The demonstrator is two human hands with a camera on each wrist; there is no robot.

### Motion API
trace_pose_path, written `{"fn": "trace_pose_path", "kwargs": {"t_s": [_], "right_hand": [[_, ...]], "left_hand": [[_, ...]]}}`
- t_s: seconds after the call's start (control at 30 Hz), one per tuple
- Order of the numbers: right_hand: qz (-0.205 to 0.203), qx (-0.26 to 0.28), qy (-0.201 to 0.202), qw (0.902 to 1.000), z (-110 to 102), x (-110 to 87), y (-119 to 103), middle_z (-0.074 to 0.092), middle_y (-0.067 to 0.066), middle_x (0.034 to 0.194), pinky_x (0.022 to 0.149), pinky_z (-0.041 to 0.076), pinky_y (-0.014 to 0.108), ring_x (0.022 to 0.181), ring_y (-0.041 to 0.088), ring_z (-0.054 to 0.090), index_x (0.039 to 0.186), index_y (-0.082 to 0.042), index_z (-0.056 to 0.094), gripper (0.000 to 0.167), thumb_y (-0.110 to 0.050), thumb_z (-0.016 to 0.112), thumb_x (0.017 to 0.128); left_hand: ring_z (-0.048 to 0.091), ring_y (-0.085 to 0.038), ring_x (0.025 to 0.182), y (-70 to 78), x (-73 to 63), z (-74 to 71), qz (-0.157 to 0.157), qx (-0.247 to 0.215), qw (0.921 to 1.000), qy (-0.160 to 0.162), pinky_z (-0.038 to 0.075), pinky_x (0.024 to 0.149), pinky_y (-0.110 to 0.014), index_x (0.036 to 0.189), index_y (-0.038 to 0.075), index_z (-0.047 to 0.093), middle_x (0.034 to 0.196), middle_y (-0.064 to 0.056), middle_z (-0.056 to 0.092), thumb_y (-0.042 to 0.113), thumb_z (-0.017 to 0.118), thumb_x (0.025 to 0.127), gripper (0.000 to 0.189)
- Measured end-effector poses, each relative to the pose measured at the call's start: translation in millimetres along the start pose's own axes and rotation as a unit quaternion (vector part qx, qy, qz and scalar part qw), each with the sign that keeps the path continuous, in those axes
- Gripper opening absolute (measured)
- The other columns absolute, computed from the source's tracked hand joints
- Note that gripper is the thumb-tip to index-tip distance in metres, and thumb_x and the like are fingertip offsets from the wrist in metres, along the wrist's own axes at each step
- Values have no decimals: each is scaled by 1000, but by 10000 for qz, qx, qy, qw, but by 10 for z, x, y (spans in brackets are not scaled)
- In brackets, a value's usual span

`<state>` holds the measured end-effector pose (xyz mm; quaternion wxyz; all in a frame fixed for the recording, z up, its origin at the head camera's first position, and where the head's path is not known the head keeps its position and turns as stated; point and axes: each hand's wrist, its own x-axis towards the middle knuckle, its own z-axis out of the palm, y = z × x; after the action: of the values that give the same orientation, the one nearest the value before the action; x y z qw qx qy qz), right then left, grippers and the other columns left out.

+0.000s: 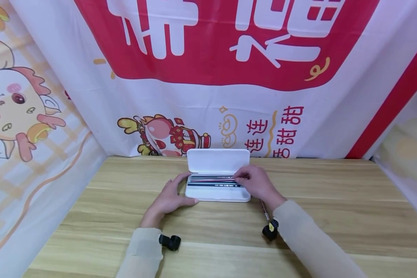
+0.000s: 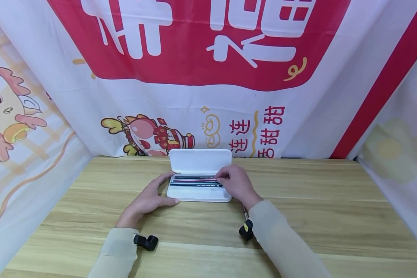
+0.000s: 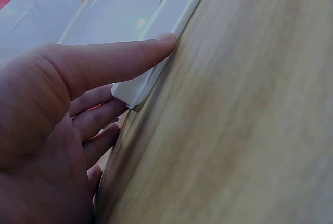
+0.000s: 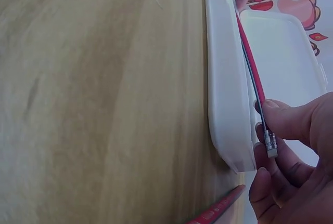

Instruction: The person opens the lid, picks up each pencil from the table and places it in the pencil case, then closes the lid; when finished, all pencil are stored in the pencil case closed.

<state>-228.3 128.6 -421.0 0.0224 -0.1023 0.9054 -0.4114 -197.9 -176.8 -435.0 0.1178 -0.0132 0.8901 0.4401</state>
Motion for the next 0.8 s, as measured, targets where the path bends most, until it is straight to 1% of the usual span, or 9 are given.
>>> {"fn": "trace_pose_path", "kwargs": {"t_s": [0.23,0.4,0.67,0.8], "right_hand": [[-125,-171,69,9998,59,1,-12,76,9,109,98,57,48,103,25,66,102,-10,85,11,-6,74,100],[-124,-220,91,9996,65,-3,-17,76,9,110,100,57,50,104,25,66,102,-10,85,12,-6,73,100],[-104,-348,51,9993,83,-1,-7,75,6,107,96,58,45,98,22,65,103,-13,84,10,-8,76,99],[-47,-367,54,9993,83,-3,-1,76,6,107,98,58,46,99,23,66,102,-14,84,10,-9,76,99]], "left_hand": [[4,-53,166,-10,3,7,44,6,10000,-5,12,128,-79,163,34,45,177,-15,30,31,95,82,95],[4,-52,166,-16,11,8,18,-14,10000,7,13,128,-79,163,35,45,178,-15,30,32,95,82,95],[4,-52,166,-25,16,7,-10,-2,10000,12,13,128,-80,163,35,45,178,-14,30,34,94,83,94],[3,-52,166,-26,18,11,2,4,10000,25,12,128,-80,163,35,45,178,-14,30,34,94,83,94]]}}
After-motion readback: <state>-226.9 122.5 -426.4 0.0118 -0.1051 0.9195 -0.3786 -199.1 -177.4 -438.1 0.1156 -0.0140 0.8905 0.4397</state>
